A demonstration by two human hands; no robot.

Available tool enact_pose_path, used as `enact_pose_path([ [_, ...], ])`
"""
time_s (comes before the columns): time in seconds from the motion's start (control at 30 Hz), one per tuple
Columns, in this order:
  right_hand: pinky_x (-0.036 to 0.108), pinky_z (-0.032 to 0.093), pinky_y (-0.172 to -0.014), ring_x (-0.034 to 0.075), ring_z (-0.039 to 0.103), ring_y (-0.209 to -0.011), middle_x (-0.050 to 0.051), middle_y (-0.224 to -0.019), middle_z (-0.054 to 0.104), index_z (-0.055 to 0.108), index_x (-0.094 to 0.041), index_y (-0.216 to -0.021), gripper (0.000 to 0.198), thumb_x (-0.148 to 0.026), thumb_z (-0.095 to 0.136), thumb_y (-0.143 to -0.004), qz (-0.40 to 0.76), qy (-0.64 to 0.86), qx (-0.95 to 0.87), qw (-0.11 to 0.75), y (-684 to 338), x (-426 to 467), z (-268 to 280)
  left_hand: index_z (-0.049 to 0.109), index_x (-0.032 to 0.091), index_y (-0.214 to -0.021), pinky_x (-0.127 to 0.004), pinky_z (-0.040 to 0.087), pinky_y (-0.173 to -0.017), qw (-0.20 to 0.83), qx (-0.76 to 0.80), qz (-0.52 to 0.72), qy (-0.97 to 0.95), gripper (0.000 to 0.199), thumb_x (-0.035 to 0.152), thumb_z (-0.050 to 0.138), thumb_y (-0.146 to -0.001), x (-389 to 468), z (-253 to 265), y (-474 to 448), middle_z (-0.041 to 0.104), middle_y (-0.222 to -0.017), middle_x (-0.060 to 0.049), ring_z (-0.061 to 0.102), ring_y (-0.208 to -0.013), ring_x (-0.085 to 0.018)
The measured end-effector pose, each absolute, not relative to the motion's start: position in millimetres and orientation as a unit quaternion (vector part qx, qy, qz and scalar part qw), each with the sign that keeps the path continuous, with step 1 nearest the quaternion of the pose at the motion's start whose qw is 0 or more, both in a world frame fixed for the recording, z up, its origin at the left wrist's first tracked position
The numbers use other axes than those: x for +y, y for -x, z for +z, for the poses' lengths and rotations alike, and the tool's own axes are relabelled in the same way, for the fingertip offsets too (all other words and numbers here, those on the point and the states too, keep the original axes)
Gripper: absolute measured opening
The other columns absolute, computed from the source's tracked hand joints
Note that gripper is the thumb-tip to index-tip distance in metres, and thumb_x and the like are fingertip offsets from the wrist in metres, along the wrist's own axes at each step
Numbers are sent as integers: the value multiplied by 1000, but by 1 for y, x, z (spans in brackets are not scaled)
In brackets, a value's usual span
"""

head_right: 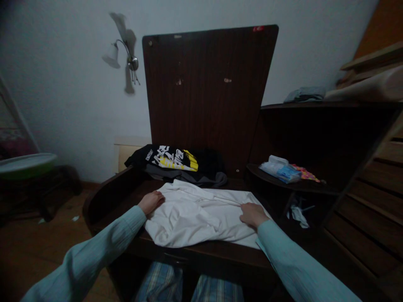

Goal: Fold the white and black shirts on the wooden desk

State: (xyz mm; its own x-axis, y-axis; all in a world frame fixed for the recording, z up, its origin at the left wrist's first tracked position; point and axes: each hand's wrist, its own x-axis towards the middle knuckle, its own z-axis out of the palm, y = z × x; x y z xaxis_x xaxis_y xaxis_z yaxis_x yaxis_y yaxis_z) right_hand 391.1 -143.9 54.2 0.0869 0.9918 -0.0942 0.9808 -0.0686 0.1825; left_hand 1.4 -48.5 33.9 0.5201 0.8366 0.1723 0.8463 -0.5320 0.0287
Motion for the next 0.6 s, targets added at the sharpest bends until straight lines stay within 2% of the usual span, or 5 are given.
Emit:
enact_pose_path([
  [0.1,31,42,-64,26,61,-85,16,-93,65,66,-14,-86,28,-13,51,-63,37,-744,655,123,-404,-146,56,61,16,-79,-31,39,-79,30,-491,-88,866,19,21,43,-82,-49,33,-3,60,-89,-12,53,-87,-21],
  [0.23,30,41,-67,24,61,-86,19,-90,65,65,-11,-85,28,-7,41,-73,93,-730,669,103,-406,-150,51,59,11,-84,-33,41,-76,55,-489,-80,867,18,23,46,-79,-55,38,-11,58,-91,-16,53,-90,-25],
  [0.3,29,40,-67,24,61,-85,19,-88,65,65,-11,-85,29,-6,38,-74,104,-728,671,96,-406,-151,49,58,11,-85,-34,41,-76,62,-488,-64,868,17,22,48,-77,-58,40,-13,58,-91,-16,53,-91,-26],
  [0.43,28,39,-61,26,61,-82,17,-89,65,63,-12,-83,24,-14,44,-69,97,-745,656,73,-415,-153,57,57,12,-86,-34,39,-78,91,-512,-58,852,15,18,49,-75,-59,47,-13,58,-92,-15,53,-92,-26],
  [0.6,26,35,-56,22,59,-74,9,-80,65,60,-19,-79,21,-26,44,-68,106,-770,628,-16,-428,-159,88,54,9,-91,-33,39,-75,163,-538,-85,822,19,12,39,-79,-52,72,-4,57,-92,-15,53,-90,-25],
])
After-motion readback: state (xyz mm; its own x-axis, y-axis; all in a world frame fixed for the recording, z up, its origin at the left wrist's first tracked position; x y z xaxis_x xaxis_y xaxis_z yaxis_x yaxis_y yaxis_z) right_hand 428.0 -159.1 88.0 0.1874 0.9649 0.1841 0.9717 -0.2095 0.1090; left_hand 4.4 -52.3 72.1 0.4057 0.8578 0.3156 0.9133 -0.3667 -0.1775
